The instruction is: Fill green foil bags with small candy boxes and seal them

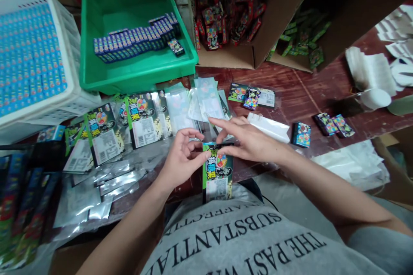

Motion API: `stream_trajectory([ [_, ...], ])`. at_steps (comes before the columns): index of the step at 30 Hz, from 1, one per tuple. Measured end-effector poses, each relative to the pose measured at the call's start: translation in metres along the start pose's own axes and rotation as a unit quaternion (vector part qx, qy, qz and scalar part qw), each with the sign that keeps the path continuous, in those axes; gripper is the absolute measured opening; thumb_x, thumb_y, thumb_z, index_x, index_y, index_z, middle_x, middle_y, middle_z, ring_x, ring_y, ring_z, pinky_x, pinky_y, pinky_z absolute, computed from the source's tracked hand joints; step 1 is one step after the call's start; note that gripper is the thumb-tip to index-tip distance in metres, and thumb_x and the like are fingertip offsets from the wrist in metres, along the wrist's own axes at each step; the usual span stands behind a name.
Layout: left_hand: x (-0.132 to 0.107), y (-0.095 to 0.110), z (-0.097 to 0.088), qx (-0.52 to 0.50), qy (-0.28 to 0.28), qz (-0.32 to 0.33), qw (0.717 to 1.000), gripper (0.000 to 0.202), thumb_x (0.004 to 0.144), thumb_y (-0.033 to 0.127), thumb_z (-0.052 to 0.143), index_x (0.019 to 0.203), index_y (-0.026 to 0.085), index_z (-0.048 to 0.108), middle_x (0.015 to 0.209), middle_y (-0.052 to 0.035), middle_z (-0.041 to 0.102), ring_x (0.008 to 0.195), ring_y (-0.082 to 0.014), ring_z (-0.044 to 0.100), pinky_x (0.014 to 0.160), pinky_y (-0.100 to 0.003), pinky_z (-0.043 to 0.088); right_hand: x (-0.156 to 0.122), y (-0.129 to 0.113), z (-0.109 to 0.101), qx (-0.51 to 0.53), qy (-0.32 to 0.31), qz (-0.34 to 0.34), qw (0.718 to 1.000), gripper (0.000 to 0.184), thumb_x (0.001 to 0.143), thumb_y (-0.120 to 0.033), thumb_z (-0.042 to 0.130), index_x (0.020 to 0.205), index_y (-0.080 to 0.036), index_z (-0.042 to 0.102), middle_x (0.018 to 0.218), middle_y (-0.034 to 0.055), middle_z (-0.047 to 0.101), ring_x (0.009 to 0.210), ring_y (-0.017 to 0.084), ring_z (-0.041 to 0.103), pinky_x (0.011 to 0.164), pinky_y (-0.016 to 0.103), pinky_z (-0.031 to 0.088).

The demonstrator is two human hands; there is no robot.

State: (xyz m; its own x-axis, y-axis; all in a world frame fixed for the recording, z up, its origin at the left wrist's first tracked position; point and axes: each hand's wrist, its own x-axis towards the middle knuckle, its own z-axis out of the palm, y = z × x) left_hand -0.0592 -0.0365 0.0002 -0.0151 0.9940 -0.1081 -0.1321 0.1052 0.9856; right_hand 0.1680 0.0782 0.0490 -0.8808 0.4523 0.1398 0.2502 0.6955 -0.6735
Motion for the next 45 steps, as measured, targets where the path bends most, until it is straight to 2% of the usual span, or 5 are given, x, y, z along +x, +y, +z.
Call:
stream_trajectory([
  [7, -0.007, -0.013, -0.007, 0.066, 0.020, -0.039, 0.997, 0.024, 0.089, 0.032, 0.075, 0.110, 0.022, 0.068, 0.105, -0.0039, 0.072, 0.093, -0.0161, 0.067, 0.086, -0.029, 0.055, -0.043, 0.015, 0.063, 0.215, 0.258, 0.099, 0.937, 0.076, 0.095, -0.035, 0.070, 0.158, -0.033, 0.027, 0.120, 0.0062, 0.066, 0.113, 0.023, 0.064, 0.107, 0.046, 0.048],
  [15, -0.001, -0.002, -0.001, 0.140, 0.019, 0.014, 0.990, 0.018, 0.095, 0.037, 0.067, 0.093, 0.020, 0.072, 0.122, -0.0083, 0.071, 0.114, -0.0220, 0.067, 0.107, -0.039, 0.049, -0.039, 0.014, 0.083, 0.363, 0.252, 0.106, 0.891, 0.069, 0.097, -0.031, 0.067, 0.157, -0.035, 0.032, 0.101, 0.0010, 0.065, 0.103, 0.019, 0.065, 0.102, 0.042, 0.053],
  [21, -0.003, -0.002, 0.003, 0.113, 0.039, 0.011, 0.993, 0.028, 0.092, 0.033, 0.072, 0.117, 0.023, 0.067, 0.108, -0.0054, 0.077, 0.105, -0.0192, 0.071, 0.100, -0.037, 0.054, -0.041, 0.011, 0.071, 0.370, 0.228, 0.128, 0.892, 0.097, 0.095, -0.036, 0.069, 0.164, -0.041, 0.002, 0.116, 0.0045, 0.063, 0.101, 0.021, 0.066, 0.094, 0.043, 0.059],
  [34, 0.017, 0.034, 0.004, 0.174, -0.004, -0.089, 0.981, 0.019, 0.083, 0.039, 0.078, 0.083, 0.020, 0.077, 0.082, -0.0031, 0.078, 0.073, -0.0165, 0.069, 0.076, -0.034, 0.058, -0.018, -0.005, 0.046, 0.455, 0.214, 0.240, 0.830, 0.110, 0.080, -0.032, 0.083, 0.164, -0.023, 0.013, 0.085, -0.0025, 0.070, 0.075, 0.016, 0.067, 0.077, 0.034, 0.058],
  [45, 0.007, 0.016, 0.001, 0.128, -0.052, -0.015, 0.990, 0.010, 0.084, 0.029, 0.078, 0.090, 0.022, 0.076, 0.106, -0.0054, 0.078, 0.097, -0.0171, 0.073, 0.095, -0.036, 0.058, -0.030, -0.001, 0.004, 0.311, 0.137, 0.137, 0.930, 0.027, 0.093, -0.034, 0.073, 0.116, -0.022, 0.066, 0.106, 0.0039, 0.065, 0.102, 0.018, 0.063, 0.095, 0.036, 0.052],
])
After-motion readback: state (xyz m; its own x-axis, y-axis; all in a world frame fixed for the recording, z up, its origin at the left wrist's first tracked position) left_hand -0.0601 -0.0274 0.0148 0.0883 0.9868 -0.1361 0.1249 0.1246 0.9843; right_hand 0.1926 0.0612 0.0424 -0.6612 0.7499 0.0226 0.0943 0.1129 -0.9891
